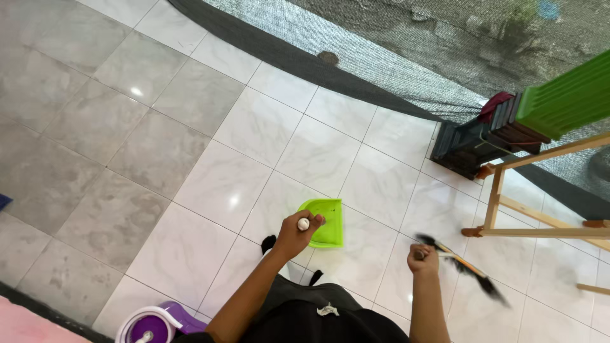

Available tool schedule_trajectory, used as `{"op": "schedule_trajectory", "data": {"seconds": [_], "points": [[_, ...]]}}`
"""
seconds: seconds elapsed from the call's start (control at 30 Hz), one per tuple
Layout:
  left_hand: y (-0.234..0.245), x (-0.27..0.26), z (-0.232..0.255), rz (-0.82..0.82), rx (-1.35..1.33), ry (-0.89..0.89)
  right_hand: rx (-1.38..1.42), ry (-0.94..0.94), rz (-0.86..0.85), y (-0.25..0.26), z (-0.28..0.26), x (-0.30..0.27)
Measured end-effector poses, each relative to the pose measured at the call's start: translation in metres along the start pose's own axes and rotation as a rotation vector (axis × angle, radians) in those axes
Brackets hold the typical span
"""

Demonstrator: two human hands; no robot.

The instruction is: The person sweeps debris and trash from a tiled floor into a dustpan using a broom and then carries the dustpan to a trash bin.

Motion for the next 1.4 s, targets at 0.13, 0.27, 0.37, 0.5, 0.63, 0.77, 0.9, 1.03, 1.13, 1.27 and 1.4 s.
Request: {"op": "schedule_trajectory", "data": {"seconds": [0.13, 0.27, 0.37, 0.5, 0.63, 0.77, 0.9, 1.03, 1.13, 1.27, 1.4], "points": [[0.033, 0.036, 0.018, 0.007, 0.115, -0.012, 0.077, -0.179, -0.181, -0.070, 0.075, 0.015], [0.049, 0.055, 0.008, -0.074, 0.246, 0.089, -0.009, -0.631, -0.336, -0.083, 0.182, -0.018], [0.071, 0.069, 0.013, -0.044, 0.231, -0.106, -0.136, -0.523, -0.199, -0.080, 0.234, -0.040], [0.092, 0.092, 0.003, -0.053, 0.241, -0.134, -0.427, -0.637, -0.249, -0.094, 0.297, -0.054], [0.105, 0.118, -0.007, -0.046, 0.243, -0.120, -0.880, -0.535, -0.245, -0.090, 0.335, -0.032], [0.116, 0.149, -0.010, -0.017, 0.287, -0.076, -1.319, -0.280, -0.312, -0.103, 0.360, 0.001], [0.116, 0.181, -0.018, -0.053, 0.358, 0.081, -1.597, -0.112, -0.369, -0.118, 0.365, 0.057], [0.095, 0.219, -0.009, -0.054, 0.343, 0.049, -1.317, -0.186, -0.194, -0.120, 0.335, 0.112], [0.068, 0.248, 0.008, -0.099, 0.322, -0.078, -0.930, -0.334, -0.128, -0.139, 0.313, 0.148], [0.038, 0.297, 0.008, -0.123, 0.311, -0.010, -0.506, -0.472, -0.093, -0.176, 0.285, 0.183], [0.011, 0.342, 0.014, -0.109, 0.293, -0.044, -0.215, -0.517, -0.116, -0.219, 0.261, 0.205]]}}
Point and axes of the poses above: each hand's wrist, its own x-axis towards the middle knuckle, its own y-axis out of the back of the hand, z = x × y, the point moved 8 cm from there along x, towards the middle knuckle, and after that the axes turned 8 degrees about x, right-handed, at the moved point
